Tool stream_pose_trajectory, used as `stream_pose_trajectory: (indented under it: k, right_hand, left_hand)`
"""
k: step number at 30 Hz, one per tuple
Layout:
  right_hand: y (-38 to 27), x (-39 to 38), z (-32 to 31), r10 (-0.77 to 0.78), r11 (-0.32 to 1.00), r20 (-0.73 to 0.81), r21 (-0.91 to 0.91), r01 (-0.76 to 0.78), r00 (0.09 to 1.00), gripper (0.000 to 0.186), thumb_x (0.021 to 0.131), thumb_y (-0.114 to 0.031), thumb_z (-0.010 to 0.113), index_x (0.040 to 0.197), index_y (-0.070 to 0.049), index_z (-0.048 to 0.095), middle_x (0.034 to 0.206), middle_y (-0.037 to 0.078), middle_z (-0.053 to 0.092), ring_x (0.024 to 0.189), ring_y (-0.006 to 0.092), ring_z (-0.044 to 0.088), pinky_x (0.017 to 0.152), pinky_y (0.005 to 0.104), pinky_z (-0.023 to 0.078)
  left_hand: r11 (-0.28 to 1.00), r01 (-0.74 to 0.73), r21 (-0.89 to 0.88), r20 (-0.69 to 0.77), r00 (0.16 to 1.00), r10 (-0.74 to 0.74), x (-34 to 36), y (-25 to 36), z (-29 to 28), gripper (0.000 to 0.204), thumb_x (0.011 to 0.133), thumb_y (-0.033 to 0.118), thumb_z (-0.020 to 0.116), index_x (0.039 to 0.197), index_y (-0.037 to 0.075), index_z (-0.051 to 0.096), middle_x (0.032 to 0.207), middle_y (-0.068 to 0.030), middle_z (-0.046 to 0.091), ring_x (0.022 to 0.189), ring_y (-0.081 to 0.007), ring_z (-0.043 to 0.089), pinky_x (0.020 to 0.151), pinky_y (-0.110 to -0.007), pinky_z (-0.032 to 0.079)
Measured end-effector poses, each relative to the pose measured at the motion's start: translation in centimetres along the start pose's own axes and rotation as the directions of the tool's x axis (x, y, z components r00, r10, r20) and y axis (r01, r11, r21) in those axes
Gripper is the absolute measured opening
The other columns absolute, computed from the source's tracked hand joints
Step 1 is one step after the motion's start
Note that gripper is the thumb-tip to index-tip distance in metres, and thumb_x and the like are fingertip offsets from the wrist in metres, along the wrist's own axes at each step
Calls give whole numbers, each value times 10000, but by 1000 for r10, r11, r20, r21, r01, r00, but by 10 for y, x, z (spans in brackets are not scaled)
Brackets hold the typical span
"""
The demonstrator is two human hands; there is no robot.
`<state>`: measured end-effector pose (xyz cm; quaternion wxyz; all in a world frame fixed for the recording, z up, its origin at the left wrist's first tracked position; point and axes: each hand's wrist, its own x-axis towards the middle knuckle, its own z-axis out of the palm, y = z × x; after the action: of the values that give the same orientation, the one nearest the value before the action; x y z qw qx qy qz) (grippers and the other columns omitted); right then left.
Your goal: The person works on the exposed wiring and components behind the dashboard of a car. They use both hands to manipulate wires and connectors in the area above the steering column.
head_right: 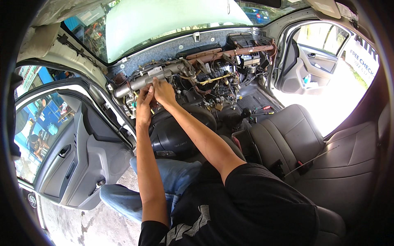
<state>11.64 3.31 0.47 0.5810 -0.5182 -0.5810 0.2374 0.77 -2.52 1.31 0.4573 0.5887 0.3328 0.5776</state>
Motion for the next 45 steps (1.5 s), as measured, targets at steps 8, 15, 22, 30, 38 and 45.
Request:
stream_pose_trajectory:
  k: [8,15,22,30,38,45]
  right_hand:
    - [-12,-1,-8,-27,1000,4,14,27,1000,742,887,-661,633,869,79,673,769,218,698,747,329,711,674,414,538]
    - [-16,-3,-6,-182,976,106,141,167,978,623,857,-566,734,940,50,698,880,224,730,829,351,731,750,406,569]
    - [-20,-6,-5,-215,955,164,243,171,963,596,860,-531,762,944,54,687,884,178,721,839,267,700,740,361,546]
    - [-27,-11,-10,-135,971,200,220,90,970,696,850,-575,764,1064,82,677,971,205,727,923,282,715,807,358,562]
    - [-23,-10,-8,-110,968,223,244,53,969,702,836,-569,787,1101,71,671,1013,190,719,935,258,707,805,349,562]
    - [-22,-10,-5,-189,957,184,253,139,965,794,822,-654,745,1109,81,650,974,216,725,922,313,724,814,369,563]
  left_hand:
    - [1000,1,29,103,995,-4,-3,4,-2,660,985,477,642,1419,-4,518,1185,-98,627,1057,-183,586,906,-309,463]
    - [996,-85,-14,74,994,86,-2,3,3,865,942,483,693,1556,-8,332,1550,-200,406,1464,-318,338,1216,-430,207]
    - [995,-97,-26,63,993,99,1,-2,-1,871,945,469,689,1568,-7,308,1584,-197,358,1494,-315,298,1229,-428,182]
    - [995,-88,-53,76,993,92,-2,4,1,817,977,389,655,1597,25,268,1567,-175,395,1482,-290,322,1213,-403,218]
    - [985,-116,-124,25,993,120,-2,4,2,754,972,281,683,1598,79,314,1463,-145,472,1401,-276,399,1186,-386,256]
    - [985,-125,-116,41,991,131,-3,6,3,795,975,314,673,1613,69,265,1474,-134,467,1429,-282,370,1199,-397,231]
